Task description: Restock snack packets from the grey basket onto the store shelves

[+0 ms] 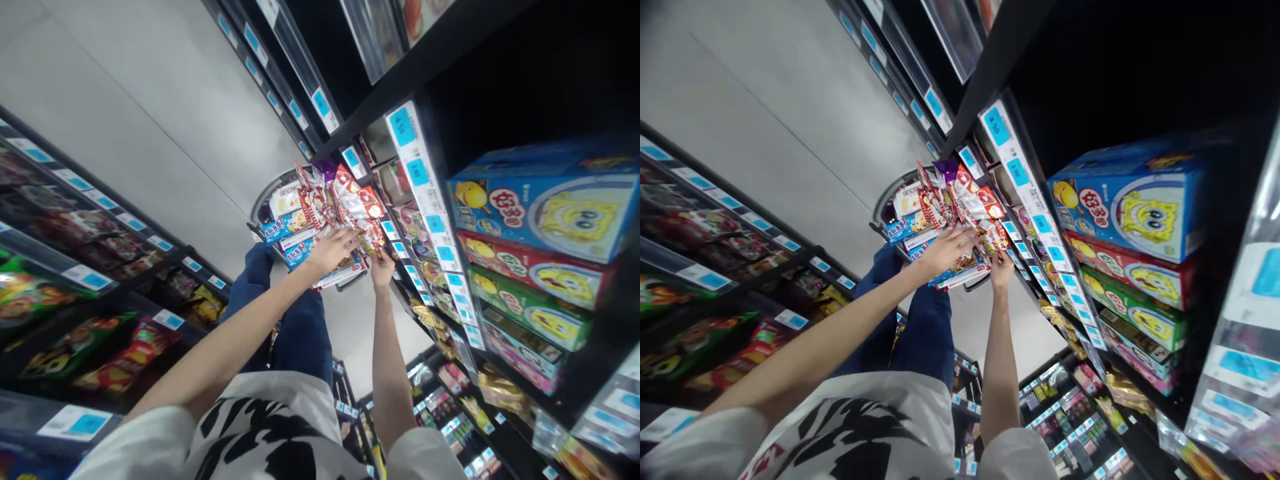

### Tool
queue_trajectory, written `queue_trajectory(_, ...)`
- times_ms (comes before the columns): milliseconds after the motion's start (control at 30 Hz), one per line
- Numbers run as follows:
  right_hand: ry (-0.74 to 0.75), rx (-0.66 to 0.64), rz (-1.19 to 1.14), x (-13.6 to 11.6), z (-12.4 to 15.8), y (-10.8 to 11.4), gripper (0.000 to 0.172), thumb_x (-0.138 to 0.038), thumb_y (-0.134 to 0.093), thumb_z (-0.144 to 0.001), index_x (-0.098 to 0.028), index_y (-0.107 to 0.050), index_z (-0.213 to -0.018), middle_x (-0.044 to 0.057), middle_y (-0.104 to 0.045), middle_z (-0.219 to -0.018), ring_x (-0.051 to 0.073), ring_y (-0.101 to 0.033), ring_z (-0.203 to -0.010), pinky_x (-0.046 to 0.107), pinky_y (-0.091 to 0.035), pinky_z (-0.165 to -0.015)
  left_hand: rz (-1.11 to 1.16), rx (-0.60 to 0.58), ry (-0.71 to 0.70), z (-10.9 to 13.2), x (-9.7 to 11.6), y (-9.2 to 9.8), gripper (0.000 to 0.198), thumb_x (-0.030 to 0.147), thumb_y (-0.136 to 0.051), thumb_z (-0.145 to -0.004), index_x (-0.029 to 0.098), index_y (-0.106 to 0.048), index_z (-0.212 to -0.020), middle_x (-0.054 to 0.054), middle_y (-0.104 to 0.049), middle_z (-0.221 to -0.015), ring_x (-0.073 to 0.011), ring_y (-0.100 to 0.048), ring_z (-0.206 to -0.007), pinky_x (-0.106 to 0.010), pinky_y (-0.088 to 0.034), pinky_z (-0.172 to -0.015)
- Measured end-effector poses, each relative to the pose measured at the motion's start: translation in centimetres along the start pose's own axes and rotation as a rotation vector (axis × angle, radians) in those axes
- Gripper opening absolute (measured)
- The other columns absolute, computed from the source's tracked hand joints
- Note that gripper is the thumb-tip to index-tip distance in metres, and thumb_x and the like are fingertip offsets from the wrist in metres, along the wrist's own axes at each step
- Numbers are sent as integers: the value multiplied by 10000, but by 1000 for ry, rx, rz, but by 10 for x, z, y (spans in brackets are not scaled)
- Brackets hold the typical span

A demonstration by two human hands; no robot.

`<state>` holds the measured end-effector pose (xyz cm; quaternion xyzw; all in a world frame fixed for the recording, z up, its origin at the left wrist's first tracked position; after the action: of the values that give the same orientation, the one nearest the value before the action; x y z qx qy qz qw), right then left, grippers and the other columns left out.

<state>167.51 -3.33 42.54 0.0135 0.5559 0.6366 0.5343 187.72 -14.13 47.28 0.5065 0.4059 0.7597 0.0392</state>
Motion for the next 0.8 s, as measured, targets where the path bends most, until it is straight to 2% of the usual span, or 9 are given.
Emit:
queue_trajectory(133, -15, -3, -17, 5, 5, -1, 411, -410, -644, -780, -127, -748, -1060, 133, -761, -1011, 253, -692, -939, 391, -542, -922, -46, -100, 2, -35, -4, -20, 361, 1, -475, -895, 128, -707, -1140, -183, -665, -1240, -313, -514, -1269, -482, -422, -1035)
queue_trajectory(267, -110, 7, -234, 13, 12, 1, 550, -404, -690, -737, -122, -670, -1207, 177, -699, -1230, 261, -673, -1083, 416, -551, -934, -74, -85, -38, -17, 2, -10, 286, 24, -491, -908, 124, -711, -1061, -176, -680, -1118, -301, -530, -1204, -428, -477, -933)
queue_trajectory(367, -201, 69, -313, 13, 31, 17, 652, -448, -734, -697, -128, -629, -1255, 196, -639, -1330, 278, -645, -1163, 434, -546, -954, -102, 0, -58, 25, 16, 12, 295, 62, -469, -941, 133, -681, -1133, -152, -665, -1119, -283, -533, -1153, -402, -493, -910)
queue_trajectory(467, -411, 62, -384, 1, 75, 45, 638, -598, -706, -718, -127, -660, -1147, 200, -680, -1234, 293, -686, -1066, 430, -586, -847, -57, 136, -22, 79, 42, 44, 346, 51, -444, -940, 160, -658, -1189, -127, -651, -1132, -262, -534, -1107, -393, -496, -929)
queue_trajectory(500, -523, -43, -454, -7, 97, 51, 644, -673, -656, -744, -125, -674, -1083, 198, -707, -1155, 298, -707, -992, 431, -597, -778, -28, 174, -8, 98, 53, 55, 368, 34, -432, -930, 173, -658, -1184, -117, -652, -1122, -255, -536, -1081, -387, -503, -908)
queue_trajectory(567, -737, -438, -685, -36, 148, 53, 730, -798, -533, -786, -124, -687, -1022, 192, -732, -1044, 311, -726, -900, 448, -600, -702, 37, 218, -25, 137, 82, 77, 381, 19, -395, -932, 178, -663, -1151, -106, -660, -1089, -240, -542, -1028, -375, -508, -875)
queue_trajectory(633, -802, -743, -924, -77, 198, 58, 744, -813, -536, -793, -144, -684, -1082, 159, -744, -1011, 306, -732, -900, 457, -599, -727, 99, 201, -131, 172, 117, 93, 375, 36, -372, -958, 184, -669, -1133, -98, -676, -1049, -220, -548, -976, -349, -506, -842)
queue_trajectory(733, -671, -682, -1074, -130, 241, 71, 551, -580, -797, -722, -187, -680, -1090, 82, -761, -954, 251, -735, -824, 397, -601, -751, 137, 76, -312, 213, 167, 103, 279, 147, -437, -1006, 195, -674, -1143, -92, -699, -1071, -207, -560, -956, -307, -502, -793)
queue_trajectory(800, -585, -574, -1107, -156, 255, 81, 535, -427, -892, -639, -203, -677, -1075, 59, -766, -941, 230, -733, -782, 365, -603, -749, 130, 70, -317, 229, 188, 108, 257, 225, -461, -1021, 200, -686, -1141, -93, -709, -1065, -205, -566, -952, -299, -502, -777)
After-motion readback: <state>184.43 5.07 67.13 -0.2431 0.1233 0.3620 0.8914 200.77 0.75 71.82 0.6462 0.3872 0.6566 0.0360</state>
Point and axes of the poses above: each hand's wrist, its own z-axis away from the middle knuckle, its own y-axis out of the back of the hand, x = y × z, the point moved 4 cm from there along -z, towards the middle knuckle
